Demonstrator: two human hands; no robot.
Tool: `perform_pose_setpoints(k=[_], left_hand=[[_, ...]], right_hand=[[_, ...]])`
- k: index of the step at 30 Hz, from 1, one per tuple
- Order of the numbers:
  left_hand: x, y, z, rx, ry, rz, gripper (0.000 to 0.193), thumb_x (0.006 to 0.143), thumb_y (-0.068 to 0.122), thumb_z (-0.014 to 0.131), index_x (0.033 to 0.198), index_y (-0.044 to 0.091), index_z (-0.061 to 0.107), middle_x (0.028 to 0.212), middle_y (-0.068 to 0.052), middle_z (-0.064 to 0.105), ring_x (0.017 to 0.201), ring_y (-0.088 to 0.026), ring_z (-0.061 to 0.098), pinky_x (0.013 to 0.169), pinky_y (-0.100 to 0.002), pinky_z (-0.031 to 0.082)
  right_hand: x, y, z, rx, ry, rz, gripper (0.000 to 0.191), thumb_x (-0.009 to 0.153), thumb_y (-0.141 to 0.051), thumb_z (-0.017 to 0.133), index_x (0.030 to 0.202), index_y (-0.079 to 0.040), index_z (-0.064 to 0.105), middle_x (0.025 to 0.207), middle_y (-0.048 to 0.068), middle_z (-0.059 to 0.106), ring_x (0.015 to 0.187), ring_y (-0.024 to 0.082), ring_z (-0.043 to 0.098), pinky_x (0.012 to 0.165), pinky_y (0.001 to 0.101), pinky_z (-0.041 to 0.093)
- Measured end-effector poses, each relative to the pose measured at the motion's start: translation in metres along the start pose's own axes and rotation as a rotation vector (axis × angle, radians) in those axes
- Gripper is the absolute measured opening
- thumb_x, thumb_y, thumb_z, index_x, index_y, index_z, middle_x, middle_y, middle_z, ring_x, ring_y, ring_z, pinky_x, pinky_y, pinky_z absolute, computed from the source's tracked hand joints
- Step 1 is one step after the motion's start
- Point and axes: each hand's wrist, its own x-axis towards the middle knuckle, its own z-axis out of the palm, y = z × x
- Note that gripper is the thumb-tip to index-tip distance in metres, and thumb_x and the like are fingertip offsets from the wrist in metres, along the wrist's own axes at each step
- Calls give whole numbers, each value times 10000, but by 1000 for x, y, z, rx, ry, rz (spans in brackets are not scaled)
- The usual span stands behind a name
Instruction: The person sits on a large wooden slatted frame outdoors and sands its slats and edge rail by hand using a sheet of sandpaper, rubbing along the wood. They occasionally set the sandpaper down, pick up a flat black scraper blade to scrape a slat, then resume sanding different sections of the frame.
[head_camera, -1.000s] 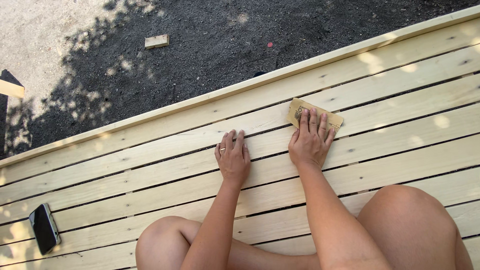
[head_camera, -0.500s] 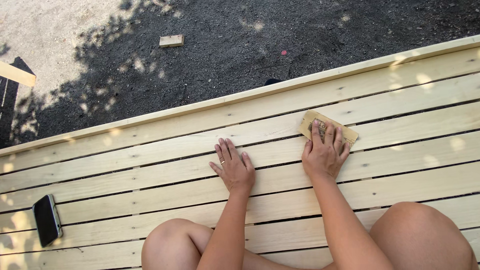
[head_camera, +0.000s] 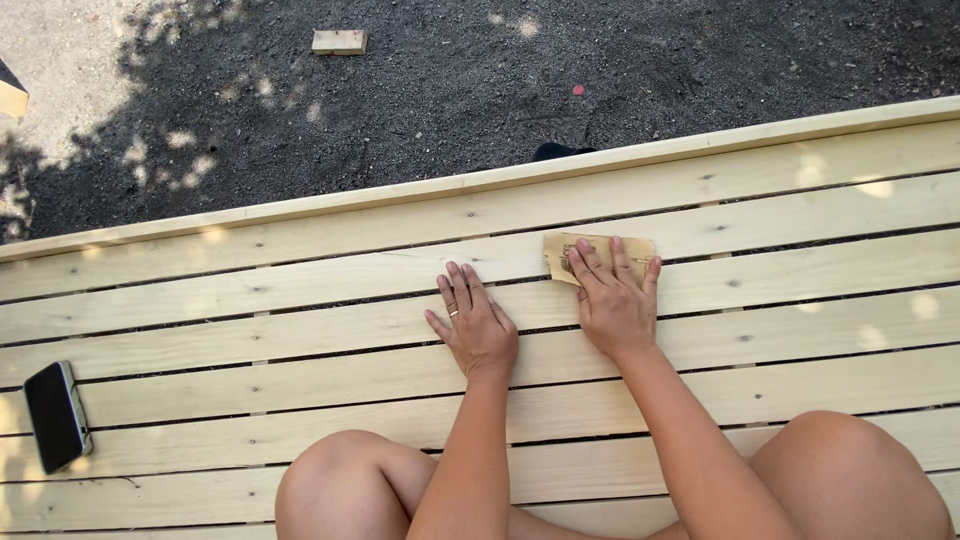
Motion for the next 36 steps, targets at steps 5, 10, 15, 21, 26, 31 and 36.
perform_pose_setpoints(k=[5, 10, 15, 21, 26, 31, 36], left_hand=[[3, 4, -3, -28, -39, -16, 683, 951, 219, 431, 1605, 143, 248, 1707, -23, 124, 1567, -236, 97, 1200, -632, 13], [6, 7, -5, -33, -57, -20, 717, 935, 218, 447, 1611, 134, 226, 1711, -18, 109, 1571, -238, 81, 1209, -625, 8], [3, 8, -7, -39, -76, -18, 725, 930, 219, 453, 1610, 132, 216, 1714, -27, 99, 1572, -242, 75, 1209, -623, 9], [5, 9, -10, -26, -87, -25, 707, 938, 237, 447, 1603, 148, 226, 1704, -18, 98, 1566, -239, 70, 1201, -630, 8], [3, 9, -9, -36, -57, -13, 710, 938, 231, 449, 1608, 139, 234, 1713, -19, 105, 1571, -238, 74, 1206, -622, 11], [8, 11, -12, -48, -62, -27, 719, 929, 234, 452, 1604, 135, 225, 1705, -23, 99, 1568, -233, 69, 1205, -620, 7], [10, 9, -12, -44, -88, -34, 717, 939, 235, 446, 1609, 127, 217, 1715, -19, 90, 1571, -227, 67, 1213, -616, 6]], right_hand=[[-1, -21, -4, -120, -61, 100, 465, 955, -308, 558, 1419, -284, 585, 1567, -104, 470, 1527, 351, 277, 1119, 763, 33], [7, -47, 4, -72, -89, 24, 487, 953, -327, 551, 1440, -338, 578, 1621, -34, 397, 1550, 363, 194, 1169, 731, 27], [9, -41, -5, -48, -73, 68, 470, 957, -352, 541, 1424, -380, 580, 1655, 45, 313, 1541, 418, 127, 1147, 729, 29], [17, -52, -11, -134, -193, 137, 446, 974, -395, 514, 1416, -430, 557, 1679, 33, 267, 1564, 394, 95, 1167, 719, 17], [11, -52, -15, -185, -231, 134, 497, 973, -398, 503, 1469, -416, 492, 1685, 35, 235, 1560, 375, 83, 1154, 728, 7], [13, -52, -11, -142, -285, 197, 490, 970, -434, 471, 1459, -466, 471, 1674, 20, 213, 1554, 367, 57, 1155, 724, -4], [25, -55, -5, -163, -270, 197, 473, 1000, -444, 445, 1472, -462, 469, 1688, 23, 203, 1567, 361, 53, 1159, 721, -10]])
